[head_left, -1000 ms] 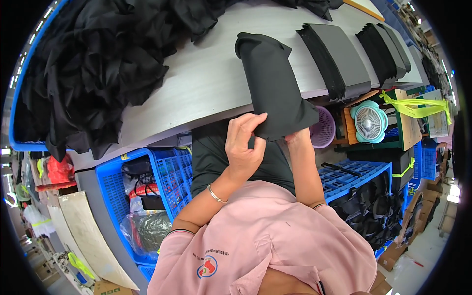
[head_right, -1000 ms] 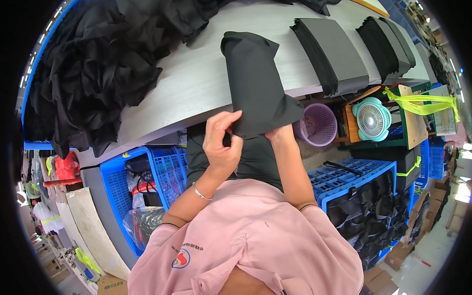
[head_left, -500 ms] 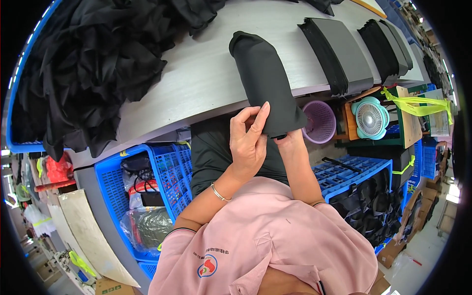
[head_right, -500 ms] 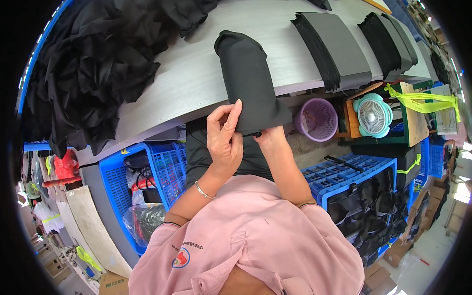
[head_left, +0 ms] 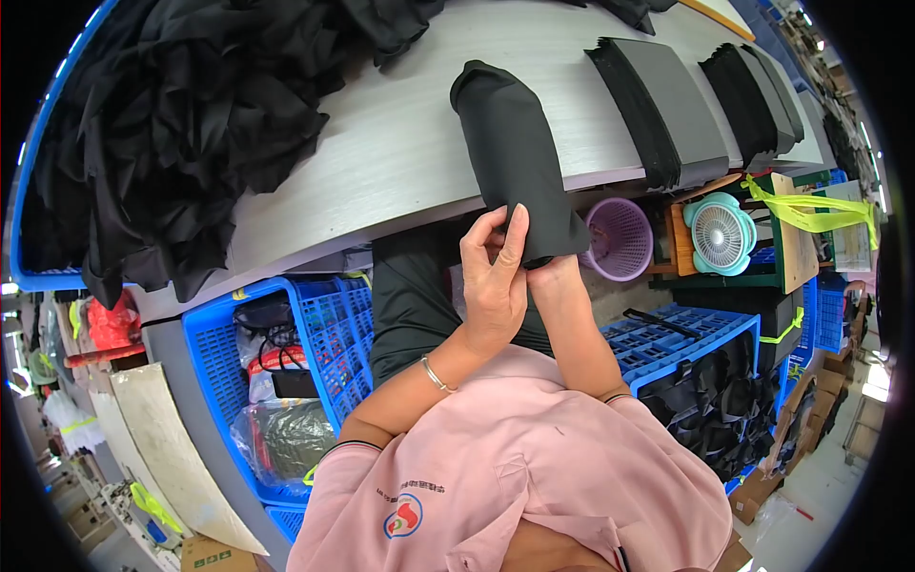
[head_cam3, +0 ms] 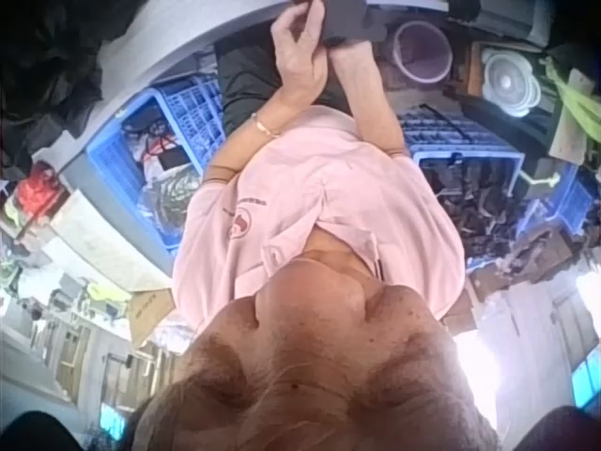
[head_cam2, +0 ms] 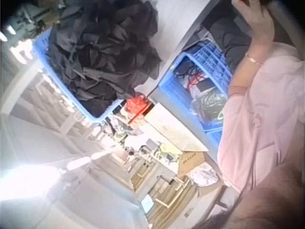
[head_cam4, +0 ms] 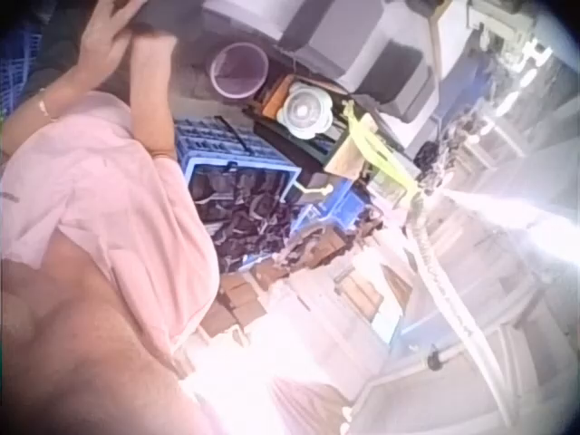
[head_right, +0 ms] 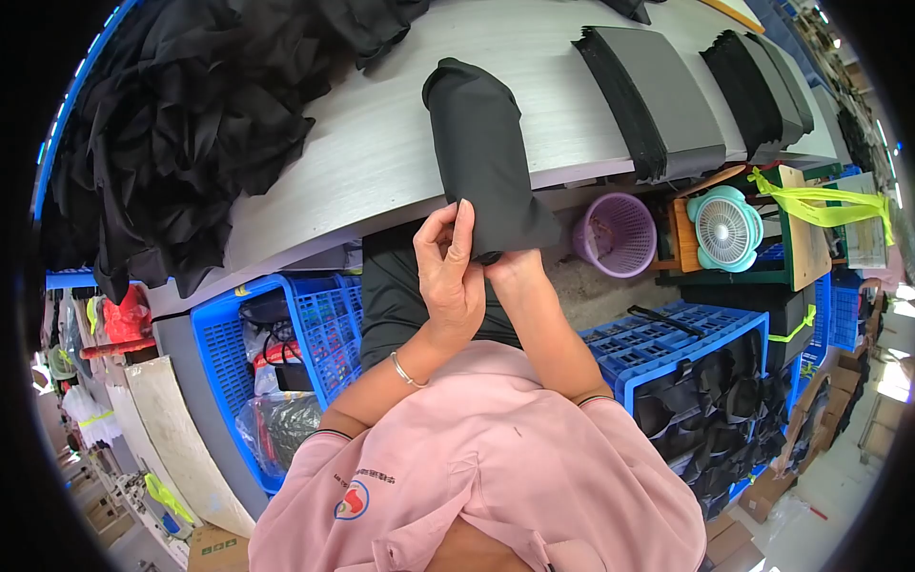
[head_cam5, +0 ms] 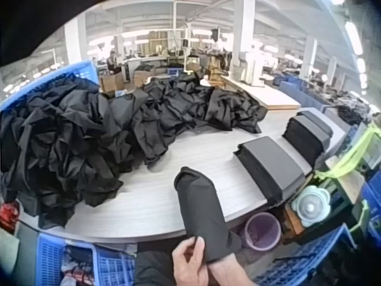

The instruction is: Inspecting and handling black fabric components at a workstation in a textile factory.

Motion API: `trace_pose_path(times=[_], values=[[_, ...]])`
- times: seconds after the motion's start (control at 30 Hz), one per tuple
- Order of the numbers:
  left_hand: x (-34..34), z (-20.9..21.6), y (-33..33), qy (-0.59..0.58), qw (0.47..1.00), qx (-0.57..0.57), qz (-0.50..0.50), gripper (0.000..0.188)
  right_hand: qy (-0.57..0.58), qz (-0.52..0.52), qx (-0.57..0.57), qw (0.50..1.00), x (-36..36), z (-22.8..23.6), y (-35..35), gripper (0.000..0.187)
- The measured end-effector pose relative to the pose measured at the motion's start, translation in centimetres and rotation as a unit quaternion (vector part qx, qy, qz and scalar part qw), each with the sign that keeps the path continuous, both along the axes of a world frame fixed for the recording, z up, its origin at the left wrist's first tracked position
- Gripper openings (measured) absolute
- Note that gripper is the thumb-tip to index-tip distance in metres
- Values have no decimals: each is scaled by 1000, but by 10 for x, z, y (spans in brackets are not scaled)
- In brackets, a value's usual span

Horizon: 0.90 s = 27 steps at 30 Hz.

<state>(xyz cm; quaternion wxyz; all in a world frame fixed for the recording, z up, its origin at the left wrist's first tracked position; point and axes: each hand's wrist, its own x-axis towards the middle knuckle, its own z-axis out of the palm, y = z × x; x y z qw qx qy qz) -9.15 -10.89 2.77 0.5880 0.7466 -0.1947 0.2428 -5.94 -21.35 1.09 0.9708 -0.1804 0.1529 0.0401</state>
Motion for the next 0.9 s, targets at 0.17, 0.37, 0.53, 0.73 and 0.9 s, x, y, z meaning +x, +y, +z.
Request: trace_pose_path(times=[0.17,0.37,0.53,0.73,0.9], values=[[-1,6,12,5,1000,-15,-24,75,-1,-27,-60,998,4,0,4,32],[1,5,28,135,987,-83,-15,56,5,-117,-101,988,8,-11,14,35],[17,-26,39,267,952,-146,40,37,-147,3,-813,563,15,-2,1,35],[22,-61,42,439,818,-368,-40,38,-230,75,-849,469,29,-11,-17,24],[18,-72,16,471,788,-386,-92,29,-124,-118,-942,288,29,-39,18,20]])
